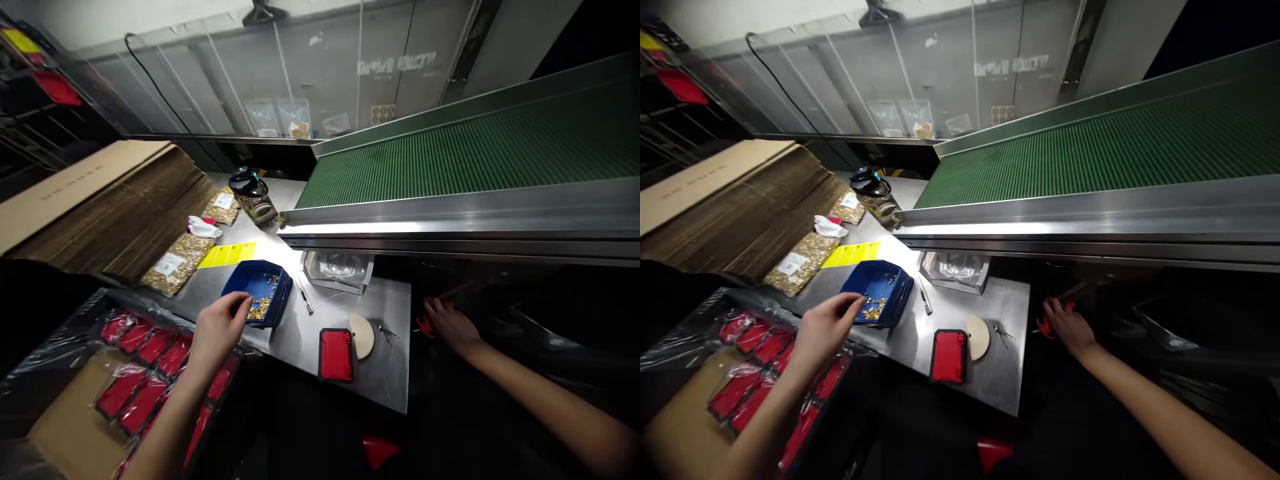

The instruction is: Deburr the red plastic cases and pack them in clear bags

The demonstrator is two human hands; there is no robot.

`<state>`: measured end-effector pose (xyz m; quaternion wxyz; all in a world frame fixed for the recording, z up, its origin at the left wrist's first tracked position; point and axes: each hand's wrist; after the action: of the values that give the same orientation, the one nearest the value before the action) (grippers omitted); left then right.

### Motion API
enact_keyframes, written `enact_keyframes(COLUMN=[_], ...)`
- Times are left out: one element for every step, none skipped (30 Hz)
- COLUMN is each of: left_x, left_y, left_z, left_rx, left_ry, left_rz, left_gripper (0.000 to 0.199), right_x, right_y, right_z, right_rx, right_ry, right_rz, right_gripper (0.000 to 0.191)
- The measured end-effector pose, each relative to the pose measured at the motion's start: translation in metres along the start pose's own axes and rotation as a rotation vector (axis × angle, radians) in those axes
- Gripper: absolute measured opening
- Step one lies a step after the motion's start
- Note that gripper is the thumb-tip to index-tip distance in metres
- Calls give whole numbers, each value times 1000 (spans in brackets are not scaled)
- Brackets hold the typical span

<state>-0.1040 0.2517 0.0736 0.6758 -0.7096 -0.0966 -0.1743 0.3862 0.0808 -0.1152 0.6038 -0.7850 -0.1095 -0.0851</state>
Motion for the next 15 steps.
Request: enact_keyframes(left_x=[-9,-16,-21,-24,-25,-24,-23,-22,-21,-21,-21,-22,-23,-24,-24], left_y=[-5,-6,-2,4,12,20,29,36,42,47,50,51,52,52,52], left_z=[20,39,56,71,84,94,102,107,111,114,116,117,118,120,121], left_rx=[-37,-83,-134,-177,-213,-238,-255,-266,-272,-275,-278,-280,-281,-283,-285], left_ry=[2,14,35,55,72,84,92,97,100,100,97,91,81,69,53], left_rz=[23,40,55,69,84,100,117,134,149,160,166,166,160,148,130], left_gripper=[28,23,19,18,20,22,25,26,26,25,24,23,22,22,21], right_x=[-1,-2,-4,-6,-8,-10,-12,-15,-19,-24,-30,-38,-48,-58,-70], right_y=[-1,-2,-5,-8,-13,-19,-24,-30,-35,-39,-42,-45,-46,-48,-50], right_z=[1,1,1,1,-1,-4,-10,-19,-31,-46,-63,-82,-102,-122,-141], right_rx=[14,30,47,66,86,107,127,145,157,171,190,214,255,297,326], right_ry=[9,20,31,46,63,84,107,129,147,167,197,238,303,385,465], right_rz=[5,12,19,26,34,43,53,63,68,83,121,175,281,406,520], right_gripper=[54,53,52,52,52,53,54,55,56,56,54,50,46,42,39])
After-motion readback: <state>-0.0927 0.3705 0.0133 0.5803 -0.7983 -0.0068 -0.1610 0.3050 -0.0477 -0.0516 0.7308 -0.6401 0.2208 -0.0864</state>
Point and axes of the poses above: each hand's wrist, its own z-axis towards the middle knuckle, its own y-axis out of the palm, x = y × z, and after that the axes turned 3 degrees about -y, right-handed
